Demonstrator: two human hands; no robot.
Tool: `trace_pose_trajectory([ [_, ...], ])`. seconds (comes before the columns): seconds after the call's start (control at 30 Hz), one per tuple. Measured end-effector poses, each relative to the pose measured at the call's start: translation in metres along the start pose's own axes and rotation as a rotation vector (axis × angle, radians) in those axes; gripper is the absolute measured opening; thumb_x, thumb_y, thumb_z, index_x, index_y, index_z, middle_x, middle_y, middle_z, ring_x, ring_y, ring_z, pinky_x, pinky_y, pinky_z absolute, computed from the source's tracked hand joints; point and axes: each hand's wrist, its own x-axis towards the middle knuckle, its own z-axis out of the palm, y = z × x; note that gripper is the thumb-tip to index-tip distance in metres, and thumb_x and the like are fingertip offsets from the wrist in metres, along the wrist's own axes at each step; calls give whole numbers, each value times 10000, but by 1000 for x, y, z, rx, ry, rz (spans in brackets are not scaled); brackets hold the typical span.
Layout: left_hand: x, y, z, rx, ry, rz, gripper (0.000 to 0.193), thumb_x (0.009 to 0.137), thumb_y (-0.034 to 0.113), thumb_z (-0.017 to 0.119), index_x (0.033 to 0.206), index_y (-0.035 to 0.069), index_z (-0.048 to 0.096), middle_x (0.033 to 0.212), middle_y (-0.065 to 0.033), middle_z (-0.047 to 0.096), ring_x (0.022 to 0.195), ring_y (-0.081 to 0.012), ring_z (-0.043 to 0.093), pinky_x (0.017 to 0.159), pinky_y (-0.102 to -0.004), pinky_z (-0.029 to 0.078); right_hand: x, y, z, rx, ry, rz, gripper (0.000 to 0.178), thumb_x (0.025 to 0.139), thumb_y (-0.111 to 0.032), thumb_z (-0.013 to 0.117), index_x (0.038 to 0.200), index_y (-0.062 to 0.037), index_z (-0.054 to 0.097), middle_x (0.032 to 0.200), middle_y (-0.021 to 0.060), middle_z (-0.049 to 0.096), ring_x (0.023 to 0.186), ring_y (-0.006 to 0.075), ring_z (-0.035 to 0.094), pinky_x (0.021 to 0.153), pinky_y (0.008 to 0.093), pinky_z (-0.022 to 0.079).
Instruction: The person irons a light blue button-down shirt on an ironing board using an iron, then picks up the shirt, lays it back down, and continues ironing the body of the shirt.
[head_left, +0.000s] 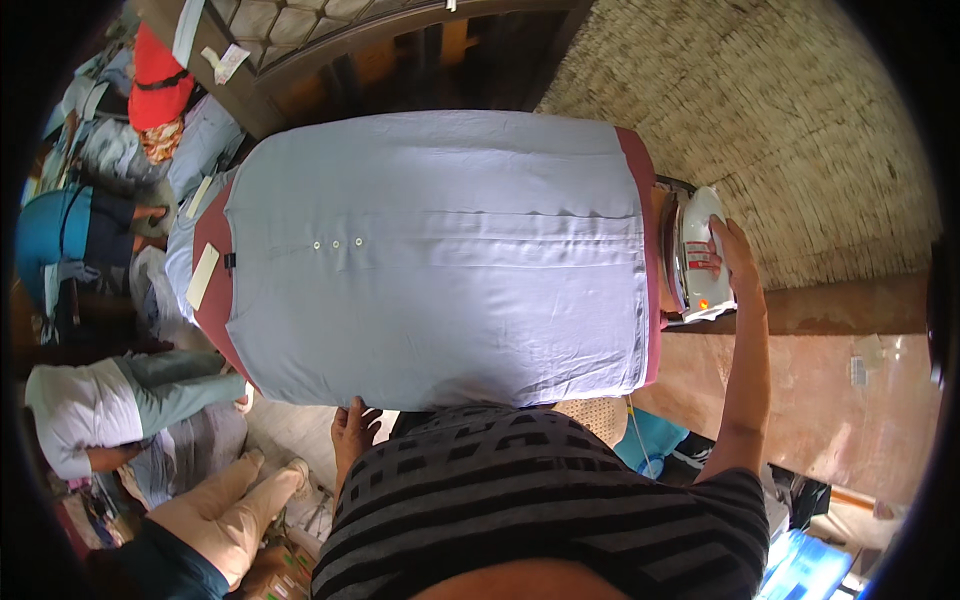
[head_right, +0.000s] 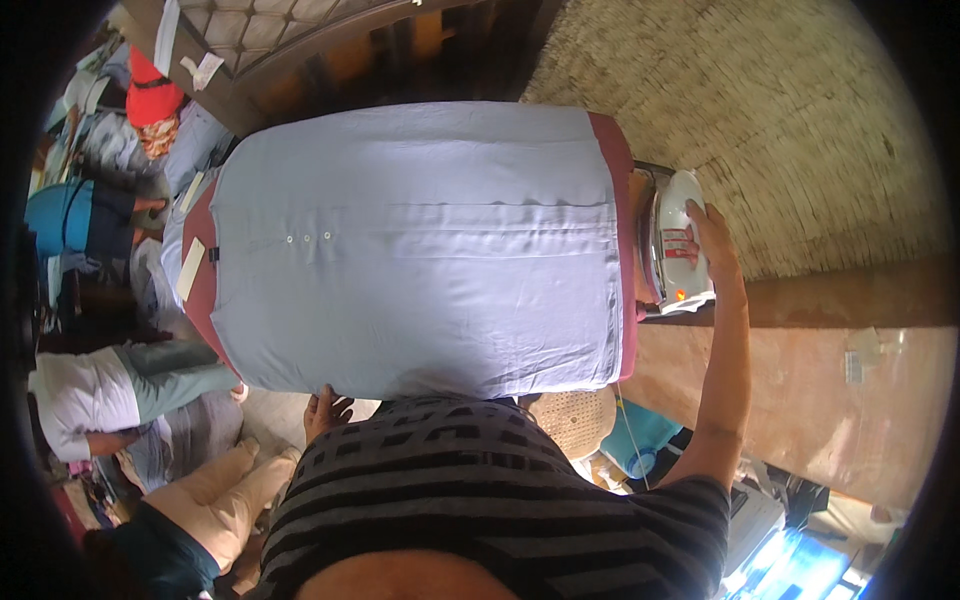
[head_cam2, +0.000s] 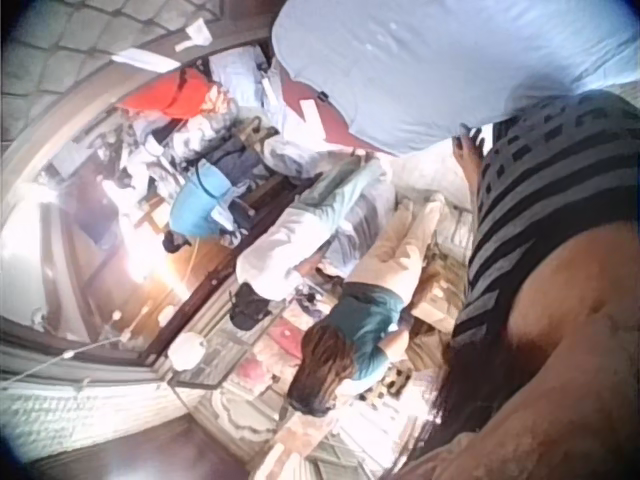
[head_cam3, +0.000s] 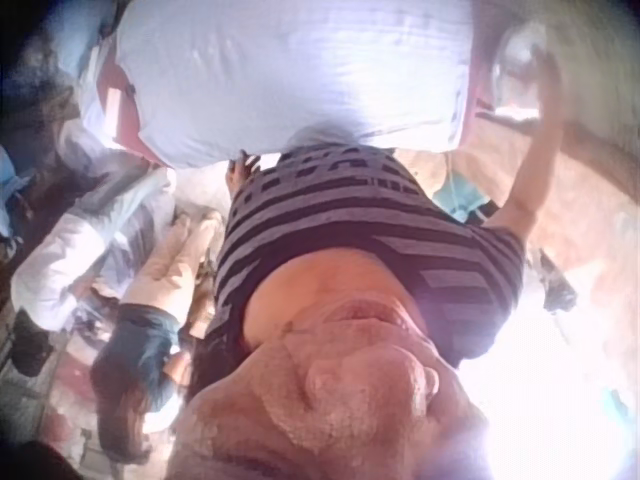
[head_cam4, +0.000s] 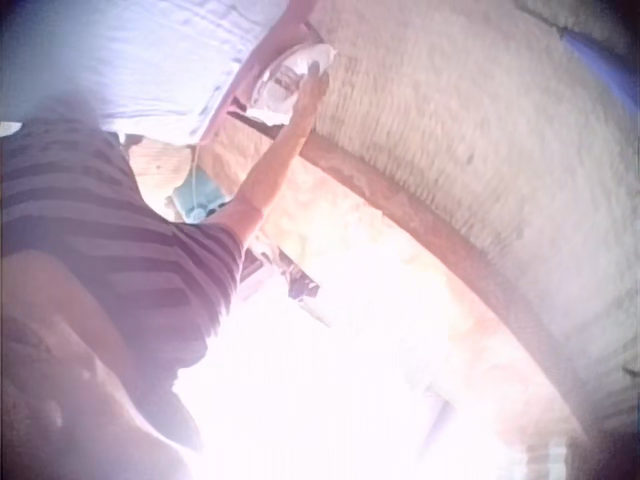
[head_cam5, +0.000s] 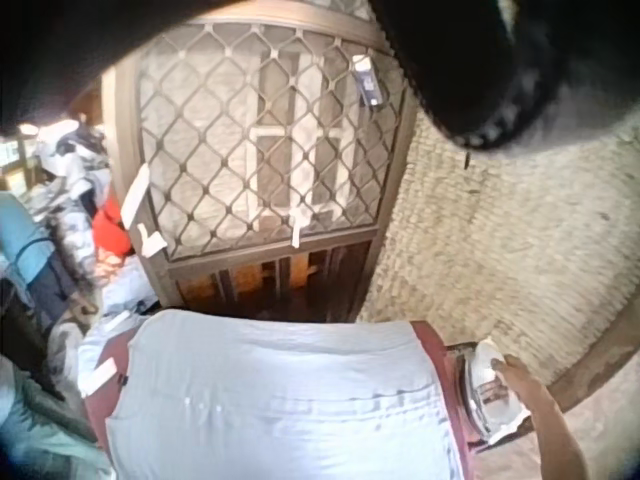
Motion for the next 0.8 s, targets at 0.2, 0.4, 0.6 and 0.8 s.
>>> trace_pose_trajectory([
  [0.2,-16,-12,15,-281,146,-27,276,910,279,716,973,64,554,952,-68,634,873,-205,651,723,-319,522,23,49,-14,71,10,19,319,947,-419,601,1032,-114,566,622,1,503,436,94,463,379,247,406],
  [0.4,-16,-19,32,-350,216,224,266,891,143,733,998,81,497,878,-47,618,777,-161,636,685,-277,532,15,47,13,-918,599,-311,612,942,-413,604,1410,-59,428,1147,169,595,990,286,627,769,377,534],
  [0.6,-21,-35,44,-432,293,183,259,891,101,723,990,70,485,847,-52,609,718,-174,635,675,-317,556,38,-11,139,-551,294,-963,526,907,-239,678,1353,-21,503,1255,235,545,1198,399,503,1031,491,404],
  [0.8,-30,-46,59,-480,147,-79,225,894,158,736,906,78,527,788,-66,639,732,-187,659,676,-309,552,96,-86,299,-840,-76,-1061,500,925,-363,614,1291,-26,560,1311,200,566,1228,364,533,1028,427,428],
])
